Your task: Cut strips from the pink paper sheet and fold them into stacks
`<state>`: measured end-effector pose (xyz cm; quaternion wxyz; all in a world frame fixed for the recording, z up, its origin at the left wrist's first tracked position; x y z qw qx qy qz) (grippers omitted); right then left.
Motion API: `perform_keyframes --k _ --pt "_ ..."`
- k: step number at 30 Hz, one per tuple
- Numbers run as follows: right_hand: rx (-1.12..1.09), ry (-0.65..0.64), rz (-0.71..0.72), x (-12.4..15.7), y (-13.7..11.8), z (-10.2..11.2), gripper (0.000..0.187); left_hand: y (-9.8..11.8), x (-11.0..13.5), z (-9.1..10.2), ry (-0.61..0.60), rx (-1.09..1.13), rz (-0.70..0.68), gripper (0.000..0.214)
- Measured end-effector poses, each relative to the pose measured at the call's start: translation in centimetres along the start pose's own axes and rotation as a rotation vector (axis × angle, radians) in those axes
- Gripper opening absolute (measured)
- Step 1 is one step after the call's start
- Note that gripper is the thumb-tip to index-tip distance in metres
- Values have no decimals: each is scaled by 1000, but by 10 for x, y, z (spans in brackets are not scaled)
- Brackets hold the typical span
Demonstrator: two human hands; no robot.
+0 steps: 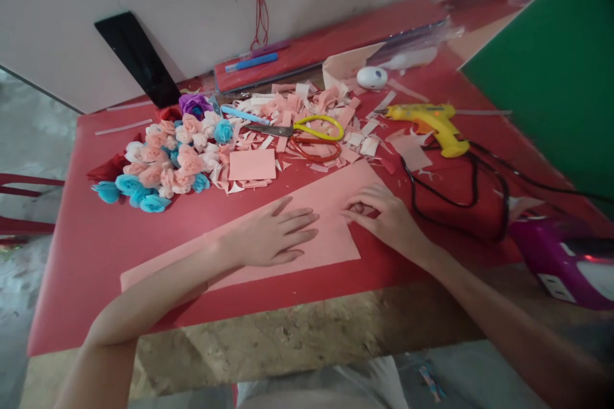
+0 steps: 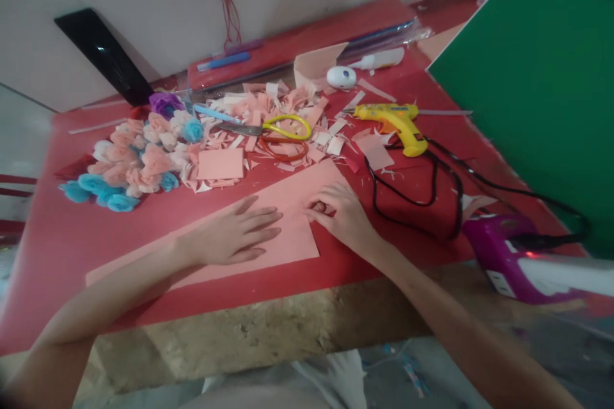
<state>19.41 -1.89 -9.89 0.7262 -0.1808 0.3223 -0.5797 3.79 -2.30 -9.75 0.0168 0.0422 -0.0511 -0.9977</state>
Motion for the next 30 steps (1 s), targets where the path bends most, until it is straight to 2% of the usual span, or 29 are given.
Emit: perform_keyframes --k 4,8,12,16,22,28,30 --pt "-17 -7 -8 1 -1 -1 22 7 -23 7 56 25 20 39" --pt "-40 -10 -9 2 2 -1 20 8 -39 -3 67 36 65 45" --pt "-85 -105 36 5 11 -4 17 -1 -37 -14 62 66 110 43" --pt "-106 -248 95 10 14 -10 28 -2 -34 -12 105 47 92 40" --pt "-41 -157 55 9 13 -7 16 1 -35 -15 68 -21 82 47" --pt "-38 -322 108 16 9 -10 42 0 -35 -19 -13 -45 76 56" --pt "-29 -326 92 17 9 -9 40 1 -35 -19 -17 -40 75 61"
Point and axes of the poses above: each hand's wrist, its own x-axis away from the middle knuckle, its own z-axis out of the back of the hand, y = z × x, the point moved 8 cm from there along -x, towards the middle knuckle, and after that the axes turned 4 degrees about -x, right-handed, at the moved point
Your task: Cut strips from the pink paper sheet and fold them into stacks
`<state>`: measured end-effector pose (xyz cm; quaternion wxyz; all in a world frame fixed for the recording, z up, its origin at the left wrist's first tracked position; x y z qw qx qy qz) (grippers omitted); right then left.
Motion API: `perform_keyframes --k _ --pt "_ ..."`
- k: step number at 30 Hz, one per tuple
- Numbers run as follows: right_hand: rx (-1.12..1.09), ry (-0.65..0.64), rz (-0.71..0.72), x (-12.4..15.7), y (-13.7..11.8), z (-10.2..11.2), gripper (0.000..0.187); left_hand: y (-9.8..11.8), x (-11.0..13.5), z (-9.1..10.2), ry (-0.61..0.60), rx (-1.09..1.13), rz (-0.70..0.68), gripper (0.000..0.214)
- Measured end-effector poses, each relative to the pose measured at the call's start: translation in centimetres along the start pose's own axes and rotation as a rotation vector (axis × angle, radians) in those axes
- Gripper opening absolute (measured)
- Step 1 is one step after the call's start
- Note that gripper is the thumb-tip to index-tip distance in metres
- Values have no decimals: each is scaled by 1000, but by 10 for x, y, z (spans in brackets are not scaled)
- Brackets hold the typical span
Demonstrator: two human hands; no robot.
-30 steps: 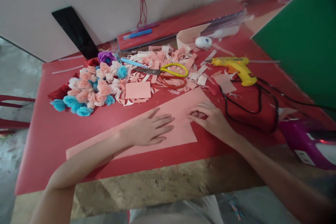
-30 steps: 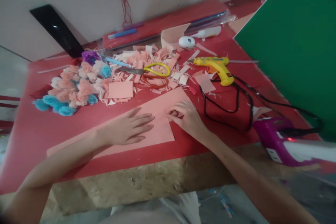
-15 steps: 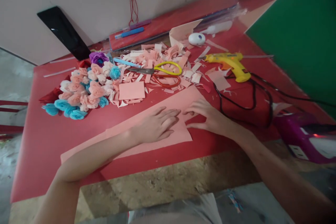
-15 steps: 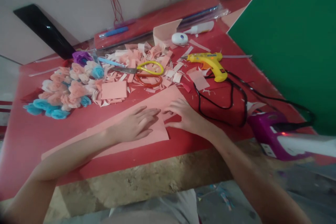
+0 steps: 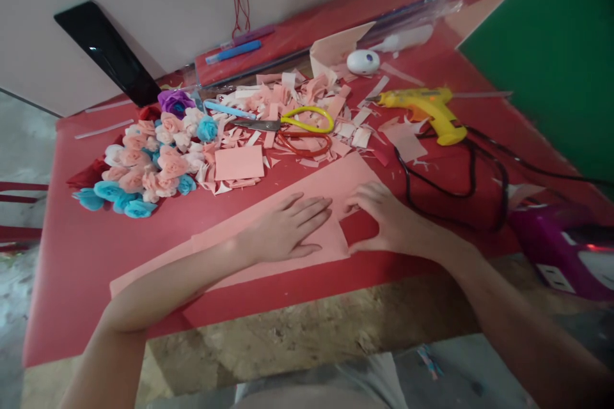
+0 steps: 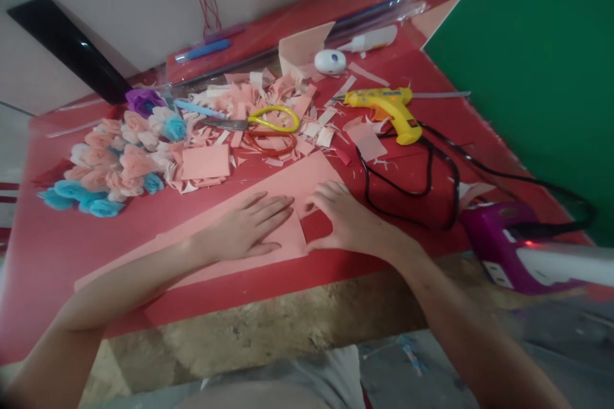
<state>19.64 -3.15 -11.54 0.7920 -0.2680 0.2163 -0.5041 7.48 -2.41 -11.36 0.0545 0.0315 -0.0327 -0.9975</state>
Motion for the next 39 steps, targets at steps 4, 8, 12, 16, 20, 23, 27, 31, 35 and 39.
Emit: perform_keyframes --k 4,8,12,16,20,23,27,31,35,39 --pt "55 20 -23 2 0 -3 36 0 0 -2 -19 9 8 68" --pt "46 -66 13 8 -4 -6 63 0 0 -3 -29 9 16 69" --pt "-28 -90 -8 9 -3 1 51 2 0 -2 -18 -10 -16 66" --pt "-9 -86 51 5 -2 2 42 3 0 -3 -24 -12 -40 58" --pt "125 5 63 3 4 3 50 2 0 -4 -10 20 -22 59" --pt "180 52 11 1 8 2 51 1 -1 -4 0 35 -18 59" --pt "188 160 -84 0 7 3 41 1 -1 -4 3 30 -13 59" --pt "130 223 -92 -1 -1 1 30 0 1 -4 24 18 33 73" --pt "58 228 -105 -5 -4 0 21 -1 2 -5 22 7 64 79" --pt "96 266 -152 -7 -2 2 17 -1 1 -6 2 3 73 81"
Point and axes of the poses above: each hand's wrist, its own x-axis away from the middle knuckle, its own z-axis out of the back of the hand, y = z × x, the point moved 8 cm from there along -x, towards the middle knuckle, and after that the axes turned 4 degrees about -x, right-handed, at the moved point
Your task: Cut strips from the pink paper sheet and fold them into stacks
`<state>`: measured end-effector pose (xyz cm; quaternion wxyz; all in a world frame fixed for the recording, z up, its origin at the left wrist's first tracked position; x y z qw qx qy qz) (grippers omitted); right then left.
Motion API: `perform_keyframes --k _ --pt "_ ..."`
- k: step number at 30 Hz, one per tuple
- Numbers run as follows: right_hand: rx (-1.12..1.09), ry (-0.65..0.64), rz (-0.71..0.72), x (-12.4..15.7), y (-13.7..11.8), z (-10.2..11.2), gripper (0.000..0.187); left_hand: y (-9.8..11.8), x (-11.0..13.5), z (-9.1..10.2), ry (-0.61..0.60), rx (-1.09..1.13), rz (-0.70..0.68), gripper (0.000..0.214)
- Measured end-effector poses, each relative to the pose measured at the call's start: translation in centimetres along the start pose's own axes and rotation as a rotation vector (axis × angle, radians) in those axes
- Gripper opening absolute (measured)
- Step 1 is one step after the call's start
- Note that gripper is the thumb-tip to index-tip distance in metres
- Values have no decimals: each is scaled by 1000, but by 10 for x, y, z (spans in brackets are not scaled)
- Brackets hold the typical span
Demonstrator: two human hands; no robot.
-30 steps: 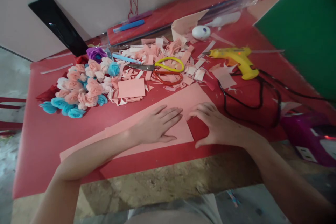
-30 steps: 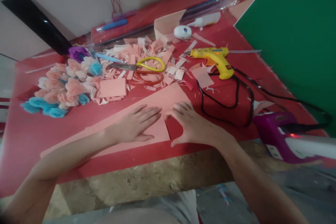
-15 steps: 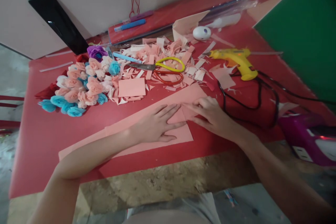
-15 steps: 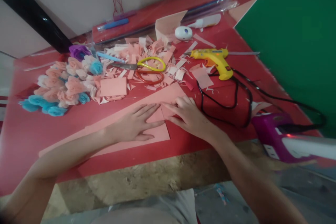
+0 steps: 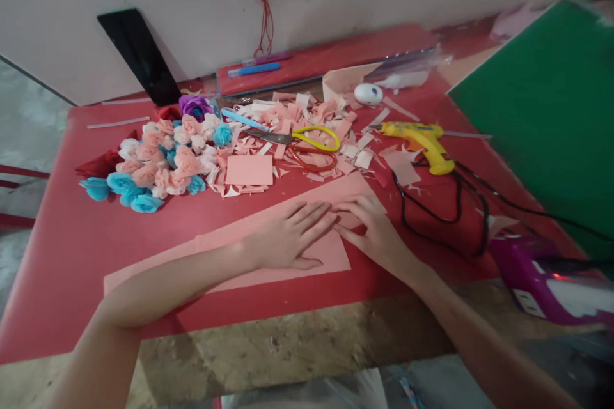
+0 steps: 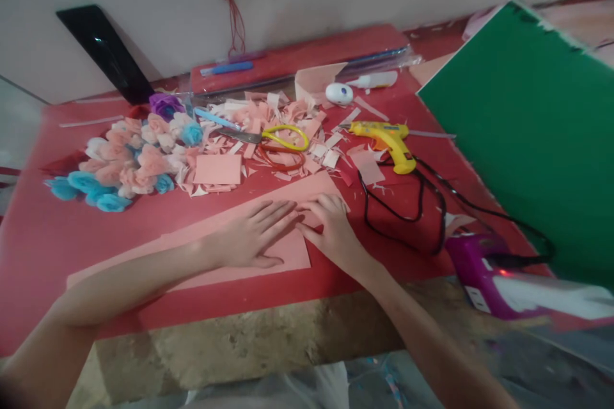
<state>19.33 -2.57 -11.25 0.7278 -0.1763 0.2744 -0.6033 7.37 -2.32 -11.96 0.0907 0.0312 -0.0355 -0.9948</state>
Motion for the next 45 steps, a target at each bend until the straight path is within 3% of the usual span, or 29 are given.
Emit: perform_keyframes --k 10,15,23,30,33,36,38,40,43,45 --pt "103 110 1 0 4 -4 9 -2 0 3 -1 47 20 84" --pt "56 103 12 0 -3 -5 7 -3 -1 3 20 84 27 86" --pt "-31 135 -15 1 -3 -3 20 -4 -1 10 94 143 7 85" --pt "-108 112 -53 -2 -3 -2 11 -4 1 8 99 166 1 81" --pt "-178 90 -67 -3 -9 2 15 -8 0 11 123 268 41 82" --pt "-251 70 -79 -5 -19 8 18 -25 -1 24 148 558 161 77" --pt "-308 48 -107 -9 -25 12 19 -39 0 31 107 837 249 61" --pt "-366 16 -148 -14 -29 18 19 -47 2 35 -20 1026 298 44" --pt "-421 42 -160 -29 -37 34 21 -60 10 42 -118 990 383 24" --pt "-435 98 -132 -41 -43 47 23 -65 13 43 -140 957 432 29"
Point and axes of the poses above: each hand's wrist, its own x-axis away from the middle knuckle, its own z-axis out of the back of the hand, y = z × x, the point moved 8 cm from there along -x, towards the middle knuckle, and after that the axes turned 4 degrees about -x, right-handed, at the moved point
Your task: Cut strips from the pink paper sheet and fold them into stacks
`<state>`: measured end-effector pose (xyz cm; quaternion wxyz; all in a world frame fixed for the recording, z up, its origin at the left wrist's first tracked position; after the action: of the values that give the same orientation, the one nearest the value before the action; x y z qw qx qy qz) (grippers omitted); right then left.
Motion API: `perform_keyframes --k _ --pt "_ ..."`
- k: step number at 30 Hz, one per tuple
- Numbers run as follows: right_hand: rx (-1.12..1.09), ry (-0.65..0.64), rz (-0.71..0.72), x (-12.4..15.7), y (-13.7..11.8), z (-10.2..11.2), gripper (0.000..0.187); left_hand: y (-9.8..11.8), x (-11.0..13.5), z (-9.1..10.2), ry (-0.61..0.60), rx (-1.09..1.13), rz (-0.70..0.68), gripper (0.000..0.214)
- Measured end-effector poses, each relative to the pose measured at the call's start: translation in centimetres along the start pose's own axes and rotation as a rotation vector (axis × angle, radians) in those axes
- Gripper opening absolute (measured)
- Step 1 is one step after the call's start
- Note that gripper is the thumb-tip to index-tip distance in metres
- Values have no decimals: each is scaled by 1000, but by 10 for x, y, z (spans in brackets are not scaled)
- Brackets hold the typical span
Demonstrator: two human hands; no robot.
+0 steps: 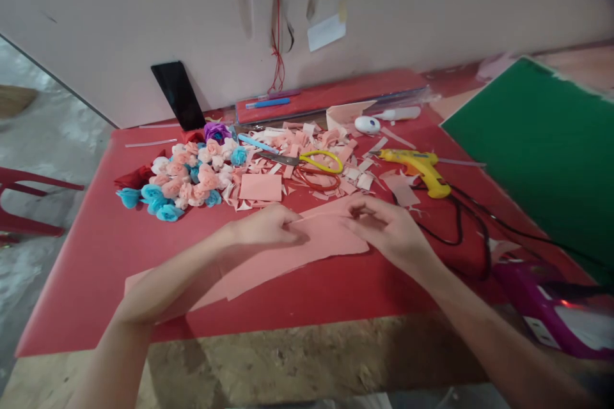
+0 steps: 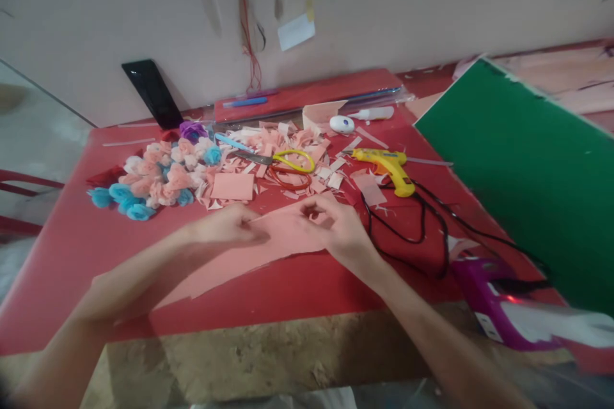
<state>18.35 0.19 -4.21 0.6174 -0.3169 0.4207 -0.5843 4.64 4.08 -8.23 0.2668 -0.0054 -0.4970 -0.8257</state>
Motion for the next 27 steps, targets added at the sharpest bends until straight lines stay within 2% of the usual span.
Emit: perform_keyframes --k 3,6,8,10,12,16,21,24,27 --pt "5 40 51 -19 -17 7 23 0 2 6 42 34 30 41" --pt "13 78 118 -35 -31 14 15 14 11 26 122 24 -96 43" --pt "18 101 171 -45 -38 21 11 22 22 42 145 -43 -190 56" --pt "27 140 217 -53 -42 30 9 21 31 54 105 -67 -211 59" --pt "35 196 254 -60 -44 41 9 18 35 58 23 -53 -230 54" --pt "78 244 301 -76 -50 52 11 21 29 44 -89 -43 -313 49" --pt "71 126 284 -97 -59 42 20 29 21 22 -132 23 -323 41" --pt "132 127 340 -101 -68 38 15 30 23 21 -142 25 -310 48" --pt "205 132 449 -96 -79 34 8 29 26 14 -251 -43 -318 63"
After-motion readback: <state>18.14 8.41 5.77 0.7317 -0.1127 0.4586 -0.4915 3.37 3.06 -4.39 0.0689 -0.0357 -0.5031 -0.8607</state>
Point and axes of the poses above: each hand's wrist, its own x-axis away from the middle knuckle, its own z-axis out of the back of the hand, y = z × x, the point moved 8 cm from there along -x, towards the middle knuckle, and after that the axes turned 4 degrees about -x, right-handed, at the moved point
